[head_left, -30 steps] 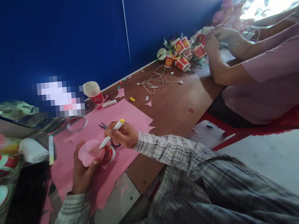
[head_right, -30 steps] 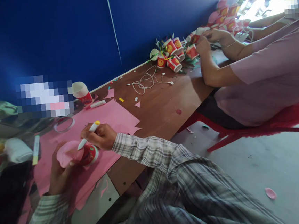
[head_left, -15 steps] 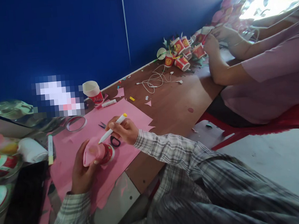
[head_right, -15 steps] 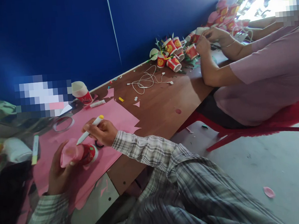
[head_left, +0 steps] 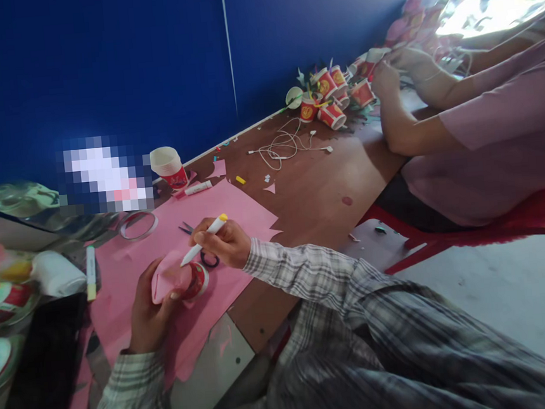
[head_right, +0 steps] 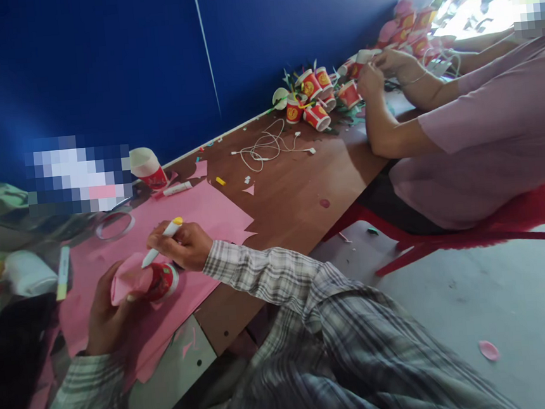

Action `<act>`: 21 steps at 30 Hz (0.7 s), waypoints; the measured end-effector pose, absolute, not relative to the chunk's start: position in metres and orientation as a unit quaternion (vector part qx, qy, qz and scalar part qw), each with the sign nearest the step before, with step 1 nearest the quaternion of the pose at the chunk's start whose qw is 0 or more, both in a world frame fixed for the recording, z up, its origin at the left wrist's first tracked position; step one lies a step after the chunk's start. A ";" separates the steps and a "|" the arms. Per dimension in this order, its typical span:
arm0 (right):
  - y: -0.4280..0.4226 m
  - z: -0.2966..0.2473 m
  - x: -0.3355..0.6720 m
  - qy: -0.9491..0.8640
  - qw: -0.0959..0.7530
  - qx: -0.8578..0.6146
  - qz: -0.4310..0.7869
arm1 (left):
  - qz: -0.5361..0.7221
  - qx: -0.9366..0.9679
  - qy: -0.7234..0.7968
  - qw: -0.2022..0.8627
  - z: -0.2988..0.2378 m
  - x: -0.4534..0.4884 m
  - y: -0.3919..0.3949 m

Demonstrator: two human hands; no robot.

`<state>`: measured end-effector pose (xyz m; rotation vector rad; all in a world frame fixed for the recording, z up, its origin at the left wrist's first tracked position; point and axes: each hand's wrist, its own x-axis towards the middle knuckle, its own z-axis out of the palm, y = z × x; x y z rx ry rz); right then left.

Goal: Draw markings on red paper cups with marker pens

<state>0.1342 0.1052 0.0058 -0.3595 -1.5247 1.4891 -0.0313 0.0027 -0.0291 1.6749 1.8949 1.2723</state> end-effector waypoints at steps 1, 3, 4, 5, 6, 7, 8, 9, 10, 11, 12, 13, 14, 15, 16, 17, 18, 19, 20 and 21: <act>0.106 0.006 0.134 -0.626 0.473 -0.150 0.601 | 0.443 0.583 0.663 0.155 -0.029 -0.031 0.003; 0.106 0.005 0.134 -0.630 0.475 -0.156 0.594 | 0.445 0.582 0.662 0.160 -0.030 -0.031 0.003; 0.106 0.005 0.134 -0.632 0.474 -0.158 0.593 | 0.448 0.580 0.661 0.163 -0.030 -0.031 0.003; 0.106 0.004 0.134 -0.634 0.471 -0.160 0.592 | 0.449 0.578 0.660 0.166 -0.030 -0.031 0.003; 0.106 0.004 0.134 -0.635 0.469 -0.162 0.593 | 0.450 0.577 0.660 0.168 -0.030 -0.031 0.003; 0.105 0.004 0.133 -0.636 0.466 -0.163 0.593 | 0.450 0.577 0.661 0.167 -0.030 -0.031 0.003; 0.105 0.004 0.133 -0.638 0.463 -0.163 0.594 | 0.448 0.578 0.662 0.165 -0.030 -0.031 0.003; 0.105 0.003 0.133 -0.640 0.461 -0.162 0.593 | 0.448 0.578 0.662 0.163 -0.030 -0.032 0.002; 0.106 0.003 0.133 -0.641 0.461 -0.161 0.592 | 0.447 0.580 0.662 0.160 -0.030 -0.032 0.002; 0.106 0.003 0.133 -0.642 0.463 -0.160 0.590 | 0.446 0.582 0.661 0.159 -0.029 -0.032 0.002; 0.106 0.003 0.133 -0.641 0.467 -0.159 0.588 | 0.444 0.583 0.662 0.157 -0.029 -0.032 0.002; 0.107 0.003 0.133 -0.638 0.473 -0.158 0.587 | 0.442 0.584 0.663 0.158 -0.029 -0.032 0.002; 0.107 0.004 0.133 -0.634 0.479 -0.157 0.587 | 0.441 0.584 0.663 0.158 -0.028 -0.032 0.002; 0.107 0.004 0.133 -0.630 0.482 -0.156 0.588 | 0.440 0.584 0.663 0.158 -0.028 -0.032 0.002; 0.107 0.004 0.133 -0.628 0.481 -0.156 0.591 | 0.441 0.584 0.662 0.159 -0.028 -0.032 0.002; 0.106 0.005 0.133 -0.628 0.477 -0.157 0.595 | 0.443 0.583 0.662 0.160 -0.028 -0.031 0.002; 0.106 0.006 0.133 -0.630 0.469 -0.158 0.598 | 0.444 0.582 0.662 0.161 -0.028 -0.031 0.002; 0.105 0.006 0.134 -0.635 0.460 -0.158 0.600 | 0.445 0.580 0.663 0.162 -0.028 -0.031 0.002; 0.105 0.006 0.134 -0.639 0.452 -0.160 0.601 | 0.445 0.578 0.664 0.163 -0.029 -0.031 0.002; 0.105 0.006 0.135 -0.643 0.447 -0.163 0.600 | 0.444 0.576 0.666 0.165 -0.029 -0.032 0.002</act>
